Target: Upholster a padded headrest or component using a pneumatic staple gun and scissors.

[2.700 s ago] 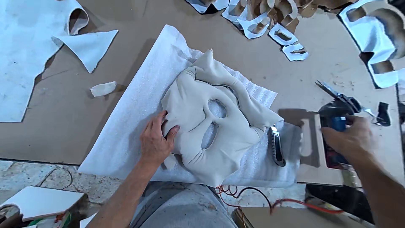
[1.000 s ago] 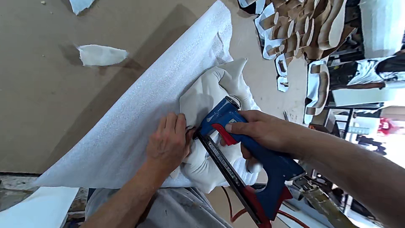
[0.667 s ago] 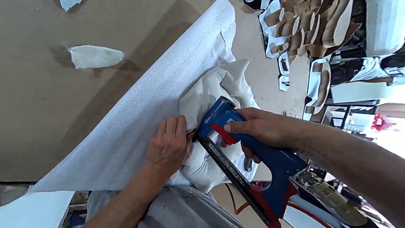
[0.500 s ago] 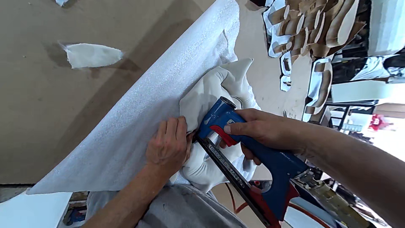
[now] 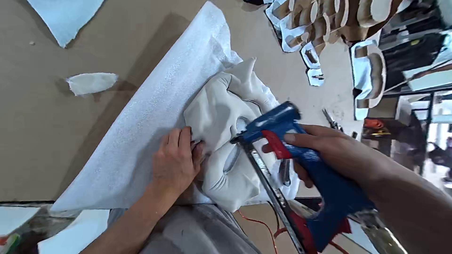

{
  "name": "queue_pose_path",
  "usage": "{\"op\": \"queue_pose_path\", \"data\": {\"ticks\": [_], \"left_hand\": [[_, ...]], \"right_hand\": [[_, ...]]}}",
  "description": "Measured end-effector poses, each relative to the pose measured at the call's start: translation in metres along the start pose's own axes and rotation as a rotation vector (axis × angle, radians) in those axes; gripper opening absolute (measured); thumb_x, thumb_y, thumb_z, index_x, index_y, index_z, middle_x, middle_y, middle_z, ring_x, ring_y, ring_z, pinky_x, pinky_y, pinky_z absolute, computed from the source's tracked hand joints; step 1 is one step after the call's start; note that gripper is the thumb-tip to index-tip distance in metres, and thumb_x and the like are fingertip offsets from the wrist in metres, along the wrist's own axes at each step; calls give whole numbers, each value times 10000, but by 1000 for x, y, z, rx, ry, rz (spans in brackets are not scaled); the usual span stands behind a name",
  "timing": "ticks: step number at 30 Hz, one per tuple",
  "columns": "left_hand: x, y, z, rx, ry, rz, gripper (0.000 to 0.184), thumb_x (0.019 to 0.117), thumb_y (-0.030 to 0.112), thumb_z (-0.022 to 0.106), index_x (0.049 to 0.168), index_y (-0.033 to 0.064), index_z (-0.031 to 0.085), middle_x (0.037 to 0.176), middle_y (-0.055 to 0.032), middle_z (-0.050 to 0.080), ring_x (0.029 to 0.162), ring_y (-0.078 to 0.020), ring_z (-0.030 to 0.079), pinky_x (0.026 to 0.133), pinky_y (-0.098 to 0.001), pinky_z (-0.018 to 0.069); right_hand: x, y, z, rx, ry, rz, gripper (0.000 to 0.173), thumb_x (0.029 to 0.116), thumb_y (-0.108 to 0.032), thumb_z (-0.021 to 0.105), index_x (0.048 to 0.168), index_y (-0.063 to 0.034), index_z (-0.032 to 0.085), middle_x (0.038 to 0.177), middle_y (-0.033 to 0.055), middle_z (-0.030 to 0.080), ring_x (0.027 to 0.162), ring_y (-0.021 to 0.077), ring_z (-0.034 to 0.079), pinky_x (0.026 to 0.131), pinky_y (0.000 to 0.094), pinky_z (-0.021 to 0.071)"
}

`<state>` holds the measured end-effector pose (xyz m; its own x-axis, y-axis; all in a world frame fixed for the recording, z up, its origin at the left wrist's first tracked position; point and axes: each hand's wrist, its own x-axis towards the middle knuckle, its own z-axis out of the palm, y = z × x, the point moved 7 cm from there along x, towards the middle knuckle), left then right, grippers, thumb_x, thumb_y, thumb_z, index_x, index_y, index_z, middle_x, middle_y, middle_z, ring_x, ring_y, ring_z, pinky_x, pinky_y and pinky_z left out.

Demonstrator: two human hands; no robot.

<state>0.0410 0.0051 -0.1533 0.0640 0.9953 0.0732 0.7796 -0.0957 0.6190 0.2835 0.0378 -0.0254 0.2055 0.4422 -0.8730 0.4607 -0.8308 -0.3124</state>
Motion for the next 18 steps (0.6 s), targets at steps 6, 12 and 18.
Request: {"op": "queue_pose_path", "data": {"ticks": [6, 12, 18], "left_hand": [[-29, 20, 11, -245, -308, -340, 465, 1004, 398, 595, 1340, 78, 579, 1191, -117, 664, 961, -257, 696, 785, -506, 594], [-40, 75, 7, 97, -164, 670, 353, 1023, 286, 518, 1262, 93, 691, 1390, -105, 639, 1379, -289, 520, 1147, -527, 380], [-13, 77, 46, 268, -492, 1101, 552, 1031, 490, 360, 1298, 159, 712, 1451, -43, 616, 1436, -281, 475, 1186, -601, 298]], "right_hand": [[-18, 111, -40, 437, 51, -66, 354, 1037, -243, 320, 1205, -145, 616, 1036, 148, 749, 499, 196, 652, 416, 320, 560], [-18, 170, -41, 581, 86, -69, 306, 1060, -221, 378, 1280, -151, 579, 991, 158, 740, 507, 221, 661, 431, 336, 577], [-23, 178, -19, 646, 128, -47, 303, 1055, -228, 390, 1301, -155, 551, 1036, 156, 741, 523, 241, 675, 441, 349, 585]]}}
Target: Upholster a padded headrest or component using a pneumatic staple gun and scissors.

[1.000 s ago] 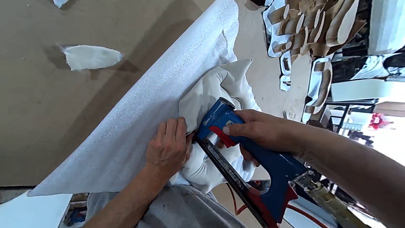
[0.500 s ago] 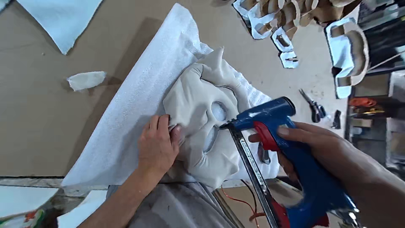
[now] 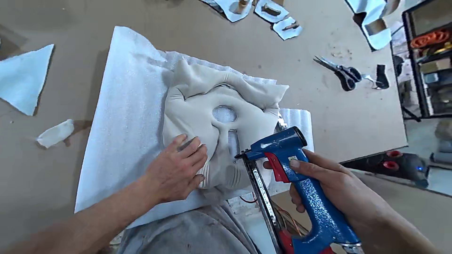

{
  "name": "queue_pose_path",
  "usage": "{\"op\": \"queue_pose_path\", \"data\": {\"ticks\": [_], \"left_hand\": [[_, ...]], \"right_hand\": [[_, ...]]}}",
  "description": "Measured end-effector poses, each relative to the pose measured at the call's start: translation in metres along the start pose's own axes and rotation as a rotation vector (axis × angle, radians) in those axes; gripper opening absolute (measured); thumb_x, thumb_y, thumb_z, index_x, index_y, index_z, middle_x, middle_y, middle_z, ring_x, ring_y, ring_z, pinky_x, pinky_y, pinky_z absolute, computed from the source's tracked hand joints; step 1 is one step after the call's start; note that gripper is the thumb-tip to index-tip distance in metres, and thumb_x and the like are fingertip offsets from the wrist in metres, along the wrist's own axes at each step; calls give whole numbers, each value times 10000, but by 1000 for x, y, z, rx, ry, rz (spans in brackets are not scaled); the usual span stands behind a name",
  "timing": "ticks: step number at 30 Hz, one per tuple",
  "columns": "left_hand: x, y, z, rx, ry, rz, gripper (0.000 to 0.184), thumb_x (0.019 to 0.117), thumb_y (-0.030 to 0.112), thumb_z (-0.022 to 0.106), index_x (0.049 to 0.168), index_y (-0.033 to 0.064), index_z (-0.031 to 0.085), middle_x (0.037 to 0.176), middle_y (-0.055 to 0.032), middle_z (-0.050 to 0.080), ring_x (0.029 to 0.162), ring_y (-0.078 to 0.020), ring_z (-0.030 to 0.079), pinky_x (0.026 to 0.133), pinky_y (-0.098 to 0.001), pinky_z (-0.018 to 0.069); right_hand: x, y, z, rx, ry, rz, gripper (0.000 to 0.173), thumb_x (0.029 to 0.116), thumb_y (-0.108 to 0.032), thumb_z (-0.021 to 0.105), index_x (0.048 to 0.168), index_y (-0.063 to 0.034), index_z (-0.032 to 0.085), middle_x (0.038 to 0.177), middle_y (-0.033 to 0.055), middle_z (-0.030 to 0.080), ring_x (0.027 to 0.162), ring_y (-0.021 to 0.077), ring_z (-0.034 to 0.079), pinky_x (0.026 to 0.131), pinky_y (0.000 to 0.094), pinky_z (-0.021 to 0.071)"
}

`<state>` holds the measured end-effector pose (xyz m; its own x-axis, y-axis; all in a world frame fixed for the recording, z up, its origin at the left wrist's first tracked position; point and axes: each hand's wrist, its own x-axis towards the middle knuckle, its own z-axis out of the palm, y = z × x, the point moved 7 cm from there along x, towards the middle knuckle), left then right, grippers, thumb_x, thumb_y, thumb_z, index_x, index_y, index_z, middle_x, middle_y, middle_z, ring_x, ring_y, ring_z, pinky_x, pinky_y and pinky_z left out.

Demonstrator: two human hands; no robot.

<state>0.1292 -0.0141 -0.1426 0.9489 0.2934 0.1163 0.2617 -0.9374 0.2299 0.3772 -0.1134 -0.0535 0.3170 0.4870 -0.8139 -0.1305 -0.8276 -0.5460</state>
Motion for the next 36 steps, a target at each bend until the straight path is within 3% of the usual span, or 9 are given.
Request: {"op": "queue_pose_path", "data": {"ticks": [3, 6, 8, 11, 14, 22, 26, 30, 36], "left_hand": [[5, -6, -2, -28, -36, 29, 628, 1013, 574, 344, 1294, 146, 707, 1452, -63, 608, 1417, -289, 489, 1165, -592, 328], [3, -10, -13, -123, -6, 161, 627, 885, 621, 507, 1285, 185, 714, 1445, -46, 613, 1411, -303, 490, 1149, -645, 311], [-8, -8, -12, -159, -3, 288, 547, 903, 431, 579, 1389, 192, 650, 1551, -36, 522, 1512, -315, 362, 1199, -712, 180], [-20, -9, -4, -135, 63, 341, 415, 988, 112, 515, 1381, 147, 645, 1508, -48, 567, 1462, -275, 455, 1209, -612, 304], [-27, -13, 2, -173, 176, 312, 369, 1021, 29, 458, 1303, 100, 685, 1420, -71, 634, 1411, -271, 519, 1204, -558, 358], [-32, -17, 10, -260, 261, 277, 349, 1017, 13, 449, 1181, 101, 744, 1328, -50, 692, 1375, -259, 555, 1202, -523, 376], [-32, -20, 7, -312, 312, 261, 305, 1018, 33, 470, 1099, 94, 758, 1225, -41, 723, 1294, -256, 613, 1192, -508, 395], [-32, -21, 7, -315, 304, 245, 299, 1032, 52, 472, 1122, 99, 753, 1232, -45, 718, 1295, -260, 612, 1193, -511, 401], [-30, -23, 9, -334, 306, 217, 304, 1029, 51, 474, 1147, 109, 748, 1248, -41, 712, 1309, -252, 602, 1188, -483, 414]], "right_hand": [[-7, -3, 11, -3, 37, 12, 293, 1078, -228, 378, 1271, -129, 575, 972, 172, 737, 525, 260, 683, 448, 367, 600], [-6, -10, 25, -36, 46, 52, 286, 1104, -225, 373, 1235, -103, 597, 893, 186, 723, 521, 275, 686, 458, 383, 610], [-2, -19, 35, -98, 26, 74, 278, 1109, -217, 381, 1237, -111, 604, 940, 172, 734, 523, 270, 684, 455, 377, 606], [5, -36, 55, -224, -24, 110, 225, 1102, -213, 420, 1204, -97, 583, 906, 158, 721, 514, 257, 680, 453, 366, 609], [7, -48, 77, -289, -15, 161, 224, 1114, -225, 430, 1214, -75, 563, 856, 150, 698, 478, 234, 656, 441, 344, 596], [20, -60, 104, -413, 4, 291, 251, 1117, -267, 431, 1229, -75, 548, 842, 161, 678, 473, 238, 647, 435, 353, 590], [26, -70, 114, -469, -11, 351, 259, 1125, -272, 402, 1219, -74, 540, 862, 135, 679, 465, 202, 635, 422, 328, 575], [41, -76, 116, -503, -87, 429, 255, 1116, -281, 422, 1194, -88, 568, 956, 132, 731, 513, 236, 669, 447, 357, 594], [54, -78, 114, -479, -100, 503, 255, 1115, -278, 414, 1181, -82, 563, 961, 129, 749, 494, 233, 664, 431, 341, 578]]}}
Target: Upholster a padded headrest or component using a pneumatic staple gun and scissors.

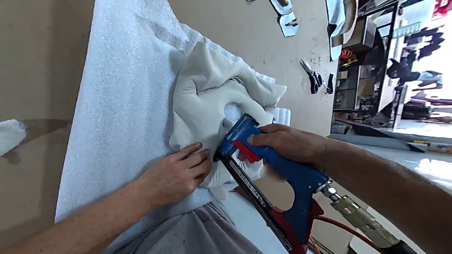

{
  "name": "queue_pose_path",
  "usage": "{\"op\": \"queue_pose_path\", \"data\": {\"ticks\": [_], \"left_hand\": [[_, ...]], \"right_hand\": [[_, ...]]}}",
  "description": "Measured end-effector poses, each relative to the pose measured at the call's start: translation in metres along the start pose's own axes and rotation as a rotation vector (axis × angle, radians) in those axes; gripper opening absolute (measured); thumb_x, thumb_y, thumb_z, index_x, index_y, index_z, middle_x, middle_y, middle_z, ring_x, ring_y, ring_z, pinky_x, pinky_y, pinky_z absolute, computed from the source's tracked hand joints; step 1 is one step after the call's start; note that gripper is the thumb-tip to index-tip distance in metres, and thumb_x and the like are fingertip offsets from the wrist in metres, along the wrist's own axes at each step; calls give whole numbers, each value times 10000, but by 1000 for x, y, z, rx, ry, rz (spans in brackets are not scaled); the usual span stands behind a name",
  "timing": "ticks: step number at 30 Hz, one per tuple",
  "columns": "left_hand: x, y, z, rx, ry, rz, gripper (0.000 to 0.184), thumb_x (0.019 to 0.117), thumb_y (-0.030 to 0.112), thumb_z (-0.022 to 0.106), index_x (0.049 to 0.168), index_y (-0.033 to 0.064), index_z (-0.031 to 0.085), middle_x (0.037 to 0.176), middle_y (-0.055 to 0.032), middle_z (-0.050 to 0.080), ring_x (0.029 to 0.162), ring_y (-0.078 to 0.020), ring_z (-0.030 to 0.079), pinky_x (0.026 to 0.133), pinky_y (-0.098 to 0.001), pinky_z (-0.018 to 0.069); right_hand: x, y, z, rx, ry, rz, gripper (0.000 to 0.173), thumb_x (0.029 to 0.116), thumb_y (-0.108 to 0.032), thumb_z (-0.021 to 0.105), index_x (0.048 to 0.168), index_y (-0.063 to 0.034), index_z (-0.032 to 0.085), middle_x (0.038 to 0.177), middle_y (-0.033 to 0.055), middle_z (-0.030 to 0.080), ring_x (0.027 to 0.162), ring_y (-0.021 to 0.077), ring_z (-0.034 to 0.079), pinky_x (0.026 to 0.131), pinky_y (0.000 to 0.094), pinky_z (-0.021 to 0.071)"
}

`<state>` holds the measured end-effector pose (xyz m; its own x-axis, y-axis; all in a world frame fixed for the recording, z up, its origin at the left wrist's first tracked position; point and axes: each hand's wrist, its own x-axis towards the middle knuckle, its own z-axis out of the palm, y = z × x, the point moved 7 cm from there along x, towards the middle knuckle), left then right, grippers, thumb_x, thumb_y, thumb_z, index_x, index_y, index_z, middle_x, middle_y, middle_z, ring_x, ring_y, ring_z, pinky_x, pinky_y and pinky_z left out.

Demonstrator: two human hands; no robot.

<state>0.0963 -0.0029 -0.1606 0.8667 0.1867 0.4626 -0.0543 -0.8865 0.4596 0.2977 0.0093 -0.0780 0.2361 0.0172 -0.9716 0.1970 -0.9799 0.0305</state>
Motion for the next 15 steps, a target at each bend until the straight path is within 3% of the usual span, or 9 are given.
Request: {"op": "queue_pose_path", "data": {"ticks": [15], "left_hand": [[-1, -1, -2, -27, 5, -13, 272, 1041, 91, 497, 1157, 113, 742, 1219, -36, 721, 1305, -250, 604, 1197, -489, 400]], "right_hand": [[15, 1, -6, -18, -51, 38, 277, 1109, -324, 422, 1202, -83, 524, 871, 140, 737, 447, 217, 639, 400, 339, 559]]}}
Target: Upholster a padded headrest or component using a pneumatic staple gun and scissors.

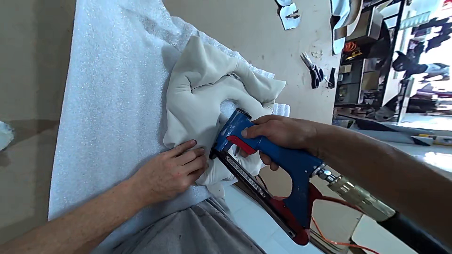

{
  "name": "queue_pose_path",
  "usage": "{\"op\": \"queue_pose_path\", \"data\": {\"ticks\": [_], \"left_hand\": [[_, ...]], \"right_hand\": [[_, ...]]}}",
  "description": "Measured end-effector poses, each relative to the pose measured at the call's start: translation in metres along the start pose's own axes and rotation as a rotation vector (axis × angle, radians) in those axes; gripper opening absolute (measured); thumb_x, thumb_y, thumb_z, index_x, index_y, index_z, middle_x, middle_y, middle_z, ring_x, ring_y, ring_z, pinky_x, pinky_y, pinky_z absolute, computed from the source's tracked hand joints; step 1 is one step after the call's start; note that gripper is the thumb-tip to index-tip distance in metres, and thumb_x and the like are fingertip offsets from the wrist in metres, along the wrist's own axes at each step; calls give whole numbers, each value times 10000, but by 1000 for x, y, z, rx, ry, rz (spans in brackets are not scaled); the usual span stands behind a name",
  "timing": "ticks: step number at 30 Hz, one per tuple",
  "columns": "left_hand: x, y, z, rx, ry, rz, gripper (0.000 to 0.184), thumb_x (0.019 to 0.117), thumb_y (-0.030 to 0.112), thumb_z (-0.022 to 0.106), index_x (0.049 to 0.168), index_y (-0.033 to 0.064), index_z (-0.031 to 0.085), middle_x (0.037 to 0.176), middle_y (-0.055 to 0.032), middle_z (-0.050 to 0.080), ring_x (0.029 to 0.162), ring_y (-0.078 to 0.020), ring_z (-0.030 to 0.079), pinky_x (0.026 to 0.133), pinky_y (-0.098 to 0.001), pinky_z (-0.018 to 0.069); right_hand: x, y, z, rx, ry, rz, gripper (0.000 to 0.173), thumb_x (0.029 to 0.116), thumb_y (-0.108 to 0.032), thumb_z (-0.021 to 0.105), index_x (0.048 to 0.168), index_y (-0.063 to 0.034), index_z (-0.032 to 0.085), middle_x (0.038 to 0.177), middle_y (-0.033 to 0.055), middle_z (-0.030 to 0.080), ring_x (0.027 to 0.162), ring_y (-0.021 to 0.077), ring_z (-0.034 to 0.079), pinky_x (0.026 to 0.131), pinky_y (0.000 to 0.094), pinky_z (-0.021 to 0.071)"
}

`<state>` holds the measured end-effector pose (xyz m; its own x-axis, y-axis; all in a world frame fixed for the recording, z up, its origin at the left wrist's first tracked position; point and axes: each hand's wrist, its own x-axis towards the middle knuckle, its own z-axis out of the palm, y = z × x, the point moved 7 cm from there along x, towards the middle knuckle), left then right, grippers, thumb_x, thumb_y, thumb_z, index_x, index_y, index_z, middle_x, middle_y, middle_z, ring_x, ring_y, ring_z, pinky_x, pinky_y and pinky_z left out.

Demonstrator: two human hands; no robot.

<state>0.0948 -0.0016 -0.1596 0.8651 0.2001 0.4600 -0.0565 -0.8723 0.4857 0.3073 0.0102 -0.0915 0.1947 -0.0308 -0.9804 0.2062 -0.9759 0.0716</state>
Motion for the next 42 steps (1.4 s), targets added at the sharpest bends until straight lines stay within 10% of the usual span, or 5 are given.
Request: {"op": "queue_pose_path", "data": {"ticks": [14, 18, 22, 29, 42], "left_hand": [[78, 58, 29, 108, -66, -72, 262, 996, 185, 568, 1218, 130, 695, 1178, -48, 713, 1043, -232, 674, 914, -423, 535], [82, -22, -11, 77, -348, -134, 1102, 616, 492, 855, 1574, 163, 420, 1650, -115, 360, 1540, -325, 300, 1212, -642, 246], [107, -68, -18, 321, -597, -97, 1365, 437, 657, 910, 1604, 199, 369, 1668, -149, 309, 1526, -397, 294, 1200, -702, 171], [102, -4, 8, 353, -513, 58, 976, 580, 482, 850, 1482, 247, 562, 1609, -43, 447, 1518, -308, 349, 1215, -681, 180], [112, -60, -10, 385, -558, -99, 1202, 457, 630, 888, 1509, 180, 519, 1591, -138, 440, 1492, -361, 370, 1190, -705, 193]], "right_hand": [[-45, 201, -110, 543, 618, -537, 315, 1045, -267, 396, 1288, -125, 538, 839, 109, 712, 477, 222, 646, 416, 378, 579], [-19, 235, -149, 333, 955, -608, 339, 993, -247, 516, 1250, -48, 609, 862, 118, 683, 561, 243, 674, 492, 457, 600], [23, 205, -200, -145, 1218, -659, 517, 999, -224, 611, 1471, -30, 525, 1382, 338, 525, 1126, 570, 584, 841, 782, 450], [68, 160, -210, -279, 1307, -733, 474, 974, -189, 640, 1430, -74, 584, 1399, 296, 542, 1155, 574, 570, 823, 772, 463], [77, 172, -137, -114, 1148, -751, 380, 1023, -132, 533, 1364, 22, 595, 1203, 294, 640, 1036, 480, 659, 857, 679, 519]]}}
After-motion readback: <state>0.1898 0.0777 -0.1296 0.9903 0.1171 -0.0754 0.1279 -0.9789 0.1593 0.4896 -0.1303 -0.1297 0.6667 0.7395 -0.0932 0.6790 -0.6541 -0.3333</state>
